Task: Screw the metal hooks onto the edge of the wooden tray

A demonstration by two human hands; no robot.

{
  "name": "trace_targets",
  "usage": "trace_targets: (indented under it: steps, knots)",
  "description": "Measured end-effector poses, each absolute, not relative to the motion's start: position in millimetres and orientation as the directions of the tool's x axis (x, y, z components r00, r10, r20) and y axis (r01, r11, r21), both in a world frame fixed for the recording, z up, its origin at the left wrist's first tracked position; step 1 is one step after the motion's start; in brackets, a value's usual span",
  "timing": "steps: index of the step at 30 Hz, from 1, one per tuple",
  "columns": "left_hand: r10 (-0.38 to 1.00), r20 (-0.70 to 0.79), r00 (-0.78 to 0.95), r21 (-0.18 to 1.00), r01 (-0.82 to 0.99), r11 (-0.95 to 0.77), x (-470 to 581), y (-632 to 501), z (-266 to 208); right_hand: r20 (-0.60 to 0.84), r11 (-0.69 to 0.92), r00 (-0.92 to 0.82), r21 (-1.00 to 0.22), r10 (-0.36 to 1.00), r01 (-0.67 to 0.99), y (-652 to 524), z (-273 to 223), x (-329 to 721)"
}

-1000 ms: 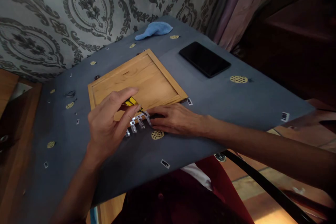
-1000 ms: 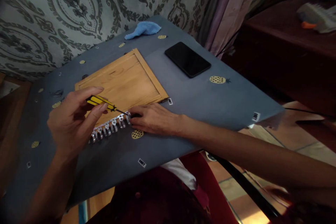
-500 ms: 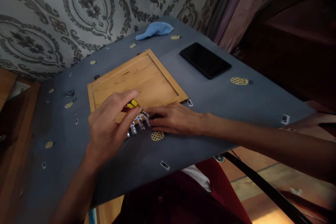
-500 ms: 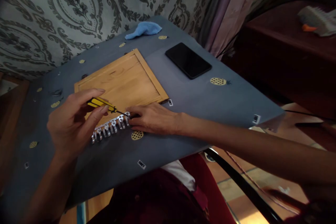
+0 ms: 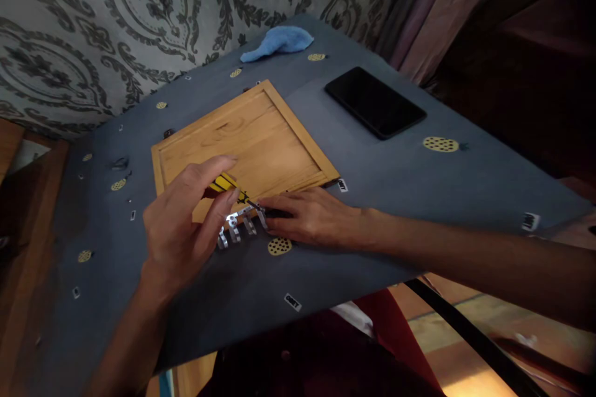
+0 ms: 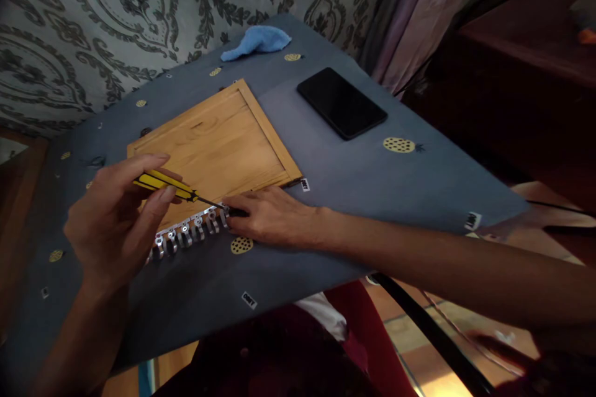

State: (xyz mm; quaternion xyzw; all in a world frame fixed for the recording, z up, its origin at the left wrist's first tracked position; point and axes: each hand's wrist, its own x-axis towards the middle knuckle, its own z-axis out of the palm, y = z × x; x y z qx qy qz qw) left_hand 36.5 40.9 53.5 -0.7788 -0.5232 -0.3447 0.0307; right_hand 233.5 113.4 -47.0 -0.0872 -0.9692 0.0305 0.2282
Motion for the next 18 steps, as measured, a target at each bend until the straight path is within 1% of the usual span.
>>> trace_targets:
  steps: [3, 6, 9, 14, 16, 18]
  knots:
    - [0.790, 0.580, 0.199, 0.320, 0.836, -0.446, 34.9, 41.3, 50.2, 0.423, 0.983, -0.888, -0.108, 0.181, 0.149, 114.0, -46.2, 234.3]
    - [0.778, 0.603, 0.175, 0.303, 0.852, -0.427, 35.3, 40.1, 48.6, 0.389, 0.980, -0.902, -0.136, 0.188, 0.145, 114.2, -44.2, 235.0]
    - [0.788, 0.591, 0.171, 0.302, 0.859, -0.413, 38.2, 38.0, 51.2, 0.359, 0.967, -0.906, -0.199, 0.224, 0.160, 112.9, -42.7, 234.8]
    - [0.811, 0.561, 0.163, 0.391, 0.812, -0.434, 41.3, 36.0, 57.2, 0.331, 0.913, -0.878, -0.336, 0.346, 0.233, 109.4, -42.9, 233.3]
    - [0.810, 0.561, 0.171, 0.396, 0.804, -0.444, 40.4, 36.5, 57.4, 0.318, 0.891, -0.869, -0.379, 0.379, 0.250, 108.9, -42.6, 232.8]
    - [0.809, 0.563, 0.168, 0.389, 0.810, -0.439, 39.1, 37.3, 56.5, 0.297, 0.883, -0.875, -0.397, 0.382, 0.250, 109.3, -41.3, 232.5]
